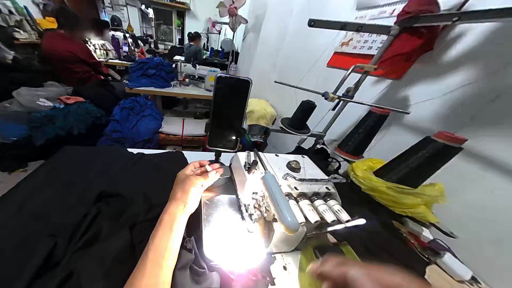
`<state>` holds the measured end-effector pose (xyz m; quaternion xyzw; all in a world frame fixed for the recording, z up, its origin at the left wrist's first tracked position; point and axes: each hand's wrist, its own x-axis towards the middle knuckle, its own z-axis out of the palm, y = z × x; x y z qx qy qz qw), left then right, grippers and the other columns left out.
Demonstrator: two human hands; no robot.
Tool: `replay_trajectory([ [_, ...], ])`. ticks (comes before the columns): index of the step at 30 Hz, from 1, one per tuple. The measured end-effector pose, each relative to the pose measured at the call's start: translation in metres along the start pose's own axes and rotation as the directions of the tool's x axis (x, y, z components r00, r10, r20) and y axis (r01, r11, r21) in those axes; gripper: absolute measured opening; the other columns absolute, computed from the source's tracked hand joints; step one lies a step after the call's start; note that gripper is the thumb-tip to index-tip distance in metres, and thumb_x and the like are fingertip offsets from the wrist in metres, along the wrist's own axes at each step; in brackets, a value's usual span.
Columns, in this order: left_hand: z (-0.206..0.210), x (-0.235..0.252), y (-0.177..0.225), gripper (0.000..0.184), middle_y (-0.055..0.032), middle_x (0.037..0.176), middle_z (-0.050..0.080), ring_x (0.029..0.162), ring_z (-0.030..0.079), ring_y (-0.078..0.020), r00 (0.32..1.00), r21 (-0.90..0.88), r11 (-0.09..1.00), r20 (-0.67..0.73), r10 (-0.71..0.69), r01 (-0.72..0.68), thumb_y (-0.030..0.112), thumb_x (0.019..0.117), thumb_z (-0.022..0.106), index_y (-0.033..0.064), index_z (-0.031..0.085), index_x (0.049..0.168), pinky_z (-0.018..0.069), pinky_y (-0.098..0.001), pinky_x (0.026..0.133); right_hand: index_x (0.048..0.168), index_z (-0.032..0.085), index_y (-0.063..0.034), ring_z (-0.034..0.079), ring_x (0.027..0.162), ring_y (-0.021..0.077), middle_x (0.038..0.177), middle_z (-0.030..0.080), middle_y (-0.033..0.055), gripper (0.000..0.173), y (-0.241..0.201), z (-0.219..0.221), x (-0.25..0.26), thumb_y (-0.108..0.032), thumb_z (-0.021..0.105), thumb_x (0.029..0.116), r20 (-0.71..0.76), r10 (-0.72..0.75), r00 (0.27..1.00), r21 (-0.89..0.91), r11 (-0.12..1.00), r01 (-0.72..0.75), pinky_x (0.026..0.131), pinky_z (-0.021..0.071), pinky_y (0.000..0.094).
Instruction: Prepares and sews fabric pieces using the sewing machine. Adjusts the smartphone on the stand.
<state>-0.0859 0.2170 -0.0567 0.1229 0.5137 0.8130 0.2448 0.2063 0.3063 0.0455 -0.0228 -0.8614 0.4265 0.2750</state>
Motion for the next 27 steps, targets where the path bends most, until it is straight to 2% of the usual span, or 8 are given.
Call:
replay_trajectory([
  [3, 0.006, 0.002, -0.001, 0.010, -0.0205, 0.108, 0.074, 0.099, 0.076, -0.0295, 0.999, -0.210, 0.977, -0.031, 0.016, -0.022, -0.009, 0.0985, 0.057, -0.0058, 0.061, 0.107, 0.0623, -0.0381, 0.090, 0.106, 0.073, -0.0057, 0.073, 0.083, 0.0068, 0.095, 0.076, -0.0004, 0.021, -0.017, 0.001, 0.070, -0.020, 0.059, 0.1030, -0.221, -0.156, 0.963, -0.252, 0.963, 0.098, 0.073, 0.0635, 0.0282],
  [5, 0.011, 0.002, 0.001, 0.011, -0.0193, 0.105, 0.075, 0.095, 0.076, -0.0280, 0.998, -0.222, 0.974, -0.047, 0.035, -0.045, -0.007, 0.0976, 0.060, -0.0060, 0.066, 0.106, 0.0631, -0.0372, 0.087, 0.120, 0.070, -0.0126, 0.071, 0.091, 0.0077, 0.109, 0.073, -0.0017, 0.026, -0.012, 0.012, 0.123, -0.027, 0.065, 0.0983, -0.246, -0.125, 0.961, -0.345, 0.938, 0.034, 0.076, 0.0622, 0.0296],
  [8, 0.018, 0.003, 0.000, 0.015, -0.0161, 0.101, 0.077, 0.089, 0.077, -0.0249, 0.994, -0.119, 0.988, -0.061, 0.092, -0.099, -0.005, 0.0953, 0.065, -0.0037, 0.070, 0.109, 0.0643, -0.0361, 0.083, 0.149, 0.043, -0.0103, 0.064, 0.115, 0.0304, 0.142, 0.055, 0.0170, 0.069, -0.002, 0.038, 0.190, -0.027, 0.076, 0.0919, -0.193, 0.153, 0.969, -0.247, 0.949, -0.198, 0.088, 0.0554, 0.0518],
  [11, 0.022, 0.004, 0.001, 0.017, -0.0145, 0.099, 0.076, 0.087, 0.077, -0.0231, 0.985, -0.043, 0.988, -0.086, 0.147, -0.151, -0.007, 0.0926, 0.069, -0.0030, 0.072, 0.109, 0.0647, -0.0355, 0.082, 0.161, 0.013, -0.0140, 0.058, 0.123, 0.0372, 0.152, 0.041, 0.0236, 0.115, 0.016, 0.066, 0.237, -0.033, 0.090, 0.0779, -0.230, 0.267, 0.936, -0.214, 0.924, -0.317, 0.093, 0.0529, 0.0557],
  [14, 0.024, 0.006, 0.002, 0.020, -0.0146, 0.100, 0.075, 0.087, 0.076, -0.0229, 0.978, 0.011, 0.982, -0.087, 0.188, -0.187, -0.008, 0.0911, 0.070, -0.0033, 0.071, 0.110, 0.0647, -0.0358, 0.083, 0.163, -0.001, -0.0117, 0.051, 0.132, 0.0405, 0.155, 0.033, 0.0280, 0.137, 0.027, 0.085, 0.256, -0.037, 0.096, 0.0691, -0.300, 0.245, 0.922, -0.233, 0.918, -0.320, 0.099, 0.0505, 0.0555],
  [17, 0.029, 0.008, 0.004, 0.019, -0.0128, 0.101, 0.076, 0.087, 0.076, -0.0202, 0.974, 0.077, 0.974, -0.071, 0.217, -0.212, -0.004, 0.0938, 0.069, -0.0024, 0.073, 0.113, 0.0639, -0.0339, 0.084, 0.163, -0.008, -0.0090, 0.055, 0.126, 0.0421, 0.155, 0.029, 0.0306, 0.149, 0.030, 0.094, 0.258, -0.045, 0.097, 0.0643, -0.337, 0.228, 0.913, -0.294, 0.896, -0.332, 0.094, 0.0531, 0.0541],
  [24, 0.036, 0.008, 0.007, 0.018, -0.0115, 0.100, 0.076, 0.084, 0.076, -0.0191, 0.963, 0.060, 0.966, -0.086, 0.256, -0.251, -0.005, 0.0931, 0.069, -0.0021, 0.072, 0.111, 0.0643, -0.0325, 0.082, 0.161, -0.017, -0.0080, 0.054, 0.129, 0.0418, 0.154, 0.032, 0.0314, 0.154, 0.037, 0.090, 0.262, -0.045, 0.097, 0.0644, -0.296, 0.277, 0.914, -0.304, 0.880, -0.365, 0.097, 0.0522, 0.0542],
  [27, 0.035, 0.009, 0.008, 0.017, -0.0115, 0.097, 0.076, 0.083, 0.076, -0.0190, 0.965, 0.044, 0.969, -0.098, 0.245, -0.242, -0.005, 0.0922, 0.070, -0.0018, 0.072, 0.109, 0.0644, -0.0320, 0.081, 0.161, -0.013, -0.0057, 0.053, 0.130, 0.0416, 0.157, 0.028, 0.0308, 0.149, 0.030, 0.092, 0.262, -0.045, 0.095, 0.0675, -0.323, 0.281, 0.904, -0.329, 0.862, -0.386, 0.097, 0.0524, 0.0527],
])
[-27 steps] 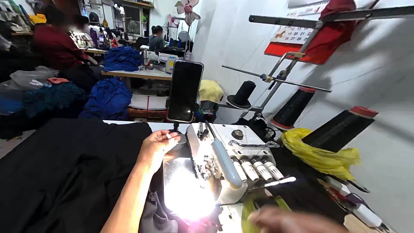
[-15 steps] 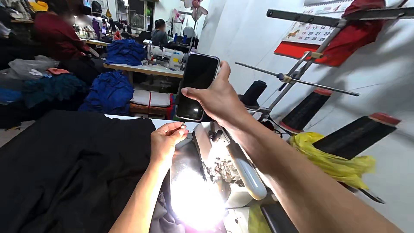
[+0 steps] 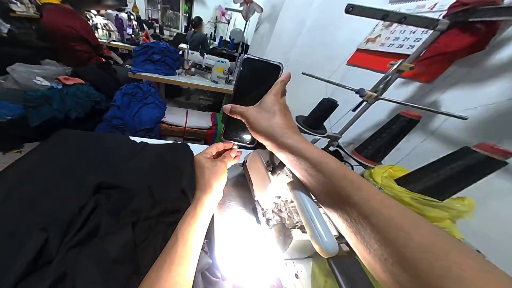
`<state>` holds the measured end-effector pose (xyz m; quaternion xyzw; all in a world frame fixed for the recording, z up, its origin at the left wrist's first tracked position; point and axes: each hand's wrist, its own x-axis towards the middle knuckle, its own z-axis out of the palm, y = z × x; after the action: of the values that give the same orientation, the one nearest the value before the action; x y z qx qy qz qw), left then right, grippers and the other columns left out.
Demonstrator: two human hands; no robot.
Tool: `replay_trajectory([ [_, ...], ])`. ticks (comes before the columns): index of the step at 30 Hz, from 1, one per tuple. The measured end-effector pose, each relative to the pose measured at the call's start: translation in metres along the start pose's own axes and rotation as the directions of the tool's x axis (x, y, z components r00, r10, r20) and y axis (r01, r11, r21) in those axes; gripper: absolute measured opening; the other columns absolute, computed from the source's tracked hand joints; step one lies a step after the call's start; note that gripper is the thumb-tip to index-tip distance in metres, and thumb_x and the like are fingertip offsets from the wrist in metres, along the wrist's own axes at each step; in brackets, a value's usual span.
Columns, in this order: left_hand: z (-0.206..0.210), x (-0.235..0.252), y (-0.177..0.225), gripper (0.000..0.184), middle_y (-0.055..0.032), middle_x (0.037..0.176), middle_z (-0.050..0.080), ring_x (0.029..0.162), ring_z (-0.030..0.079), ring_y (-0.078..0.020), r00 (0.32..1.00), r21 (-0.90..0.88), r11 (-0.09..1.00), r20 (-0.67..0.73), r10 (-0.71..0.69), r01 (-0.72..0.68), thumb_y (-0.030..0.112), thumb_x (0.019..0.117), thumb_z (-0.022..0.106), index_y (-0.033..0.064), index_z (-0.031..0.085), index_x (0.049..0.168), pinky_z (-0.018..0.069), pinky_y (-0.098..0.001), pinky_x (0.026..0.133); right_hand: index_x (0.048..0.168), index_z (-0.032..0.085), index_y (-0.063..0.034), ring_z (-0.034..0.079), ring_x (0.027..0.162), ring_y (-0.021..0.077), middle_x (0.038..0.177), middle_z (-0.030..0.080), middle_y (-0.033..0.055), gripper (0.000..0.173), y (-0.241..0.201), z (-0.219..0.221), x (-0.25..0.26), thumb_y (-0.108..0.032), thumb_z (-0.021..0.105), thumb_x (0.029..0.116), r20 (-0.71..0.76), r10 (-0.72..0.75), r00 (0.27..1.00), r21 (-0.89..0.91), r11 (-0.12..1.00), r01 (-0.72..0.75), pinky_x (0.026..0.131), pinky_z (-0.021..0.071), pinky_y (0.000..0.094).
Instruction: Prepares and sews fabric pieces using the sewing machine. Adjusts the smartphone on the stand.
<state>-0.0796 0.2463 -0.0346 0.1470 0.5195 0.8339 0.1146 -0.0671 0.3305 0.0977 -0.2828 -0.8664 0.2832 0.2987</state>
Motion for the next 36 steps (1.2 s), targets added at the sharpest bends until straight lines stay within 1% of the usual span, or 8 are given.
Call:
replay_trajectory([
  [4, 0.000, -0.001, -0.001, 0.017, -0.0116, 0.098, 0.076, 0.084, 0.076, -0.0192, 0.999, 0.006, 1.000, 0.034, 0.010, -0.010, -0.005, 0.0925, 0.070, -0.0013, 0.072, 0.109, 0.0643, -0.0337, 0.082, 0.162, -0.013, -0.0076, 0.044, 0.139, 0.0430, 0.165, 0.013, 0.0297, 0.151, -0.010, 0.000, 0.002, -0.051, 0.094, 0.0661, -0.062, -0.028, 0.998, 0.005, 1.000, 0.029, 0.098, 0.0501, 0.0564],
  [7, 0.001, -0.001, -0.002, 0.017, -0.0110, 0.095, 0.075, 0.081, 0.076, -0.0205, 0.999, -0.029, 0.999, 0.018, 0.045, -0.044, -0.006, 0.0906, 0.071, -0.0002, 0.068, 0.106, 0.0653, -0.0348, 0.079, 0.163, -0.014, -0.0110, 0.040, 0.141, 0.0442, 0.165, 0.013, 0.0300, 0.152, -0.014, 0.003, 0.006, -0.049, 0.095, 0.0647, -0.050, -0.016, 0.999, -0.021, 1.000, 0.015, 0.099, 0.0491, 0.0563],
  [11, 0.004, -0.002, 0.000, 0.022, -0.0102, 0.086, 0.073, 0.076, 0.077, -0.0217, 0.996, -0.087, 0.994, -0.074, 0.058, -0.064, -0.012, 0.0855, 0.074, 0.0019, 0.061, 0.097, 0.0661, -0.0359, 0.076, 0.162, -0.020, -0.0172, 0.058, 0.121, 0.0411, 0.156, 0.029, 0.0305, 0.149, -0.011, 0.005, 0.006, -0.041, 0.094, 0.0680, -0.018, -0.028, 0.999, -0.072, 0.997, 0.027, 0.086, 0.0550, 0.0531],
  [15, 0.007, -0.004, 0.002, 0.026, -0.0122, 0.087, 0.074, 0.076, 0.077, -0.0240, 0.992, -0.107, 0.991, -0.108, 0.066, -0.077, -0.017, 0.0821, 0.073, 0.0020, 0.058, 0.093, 0.0666, -0.0375, 0.075, 0.164, -0.014, -0.0311, 0.062, 0.105, 0.0397, 0.143, 0.043, 0.0283, 0.141, -0.007, 0.001, 0.008, -0.040, 0.091, 0.0691, 0.023, -0.061, 0.998, -0.102, 0.993, 0.063, 0.077, 0.0530, 0.0544],
  [24, 0.021, -0.003, 0.011, 0.036, -0.0136, 0.080, 0.075, 0.070, 0.077, -0.0270, 0.970, -0.206, 0.977, -0.243, 0.001, -0.052, -0.024, 0.0781, 0.072, 0.0031, 0.049, 0.084, 0.0668, -0.0400, 0.070, 0.164, 0.002, -0.0316, 0.061, 0.107, 0.0397, 0.135, 0.049, 0.0261, 0.134, 0.000, -0.001, 0.008, -0.040, 0.092, 0.0659, 0.004, -0.088, 0.996, -0.048, 0.995, 0.088, 0.076, 0.0534, 0.0546],
  [31, 0.016, -0.005, 0.011, 0.028, -0.0120, 0.088, 0.073, 0.078, 0.077, -0.0258, 0.996, -0.108, 0.994, -0.091, 0.016, -0.026, -0.012, 0.0876, 0.072, 0.0030, 0.051, 0.098, 0.0669, -0.0410, 0.073, 0.164, 0.000, -0.0341, 0.062, 0.105, 0.0412, 0.137, 0.047, 0.0285, 0.135, 0.002, -0.006, 0.012, -0.032, 0.094, 0.0657, 0.088, -0.117, 0.989, 0.018, 0.993, 0.116, 0.076, 0.0549, 0.0559],
  [34, 0.012, -0.006, 0.014, 0.023, -0.0133, 0.097, 0.071, 0.078, 0.076, -0.0245, 0.995, 0.054, 0.998, -0.094, 0.014, -0.009, -0.004, 0.0925, 0.071, 0.0024, 0.053, 0.106, 0.0663, -0.0399, 0.068, 0.165, -0.001, -0.0394, 0.058, 0.121, 0.0408, 0.154, 0.037, 0.0249, 0.129, 0.009, -0.033, 0.007, -0.034, 0.091, 0.0748, 0.180, -0.179, 0.967, 0.172, 0.974, 0.148, 0.088, 0.0539, 0.0597],
  [36, 0.004, -0.006, 0.015, 0.028, -0.0135, 0.104, 0.070, 0.082, 0.075, -0.0240, 0.992, 0.170, 0.984, -0.108, 0.061, -0.042, 0.001, 0.0931, 0.073, 0.0027, 0.055, 0.114, 0.0658, -0.0406, 0.070, 0.166, 0.010, -0.0364, 0.061, 0.122, 0.0317, 0.161, 0.034, 0.0150, 0.106, 0.014, -0.072, -0.024, -0.041, 0.081, 0.0865, 0.103, -0.244, 0.964, 0.209, 0.953, 0.219, 0.092, 0.0563, 0.0528],
])
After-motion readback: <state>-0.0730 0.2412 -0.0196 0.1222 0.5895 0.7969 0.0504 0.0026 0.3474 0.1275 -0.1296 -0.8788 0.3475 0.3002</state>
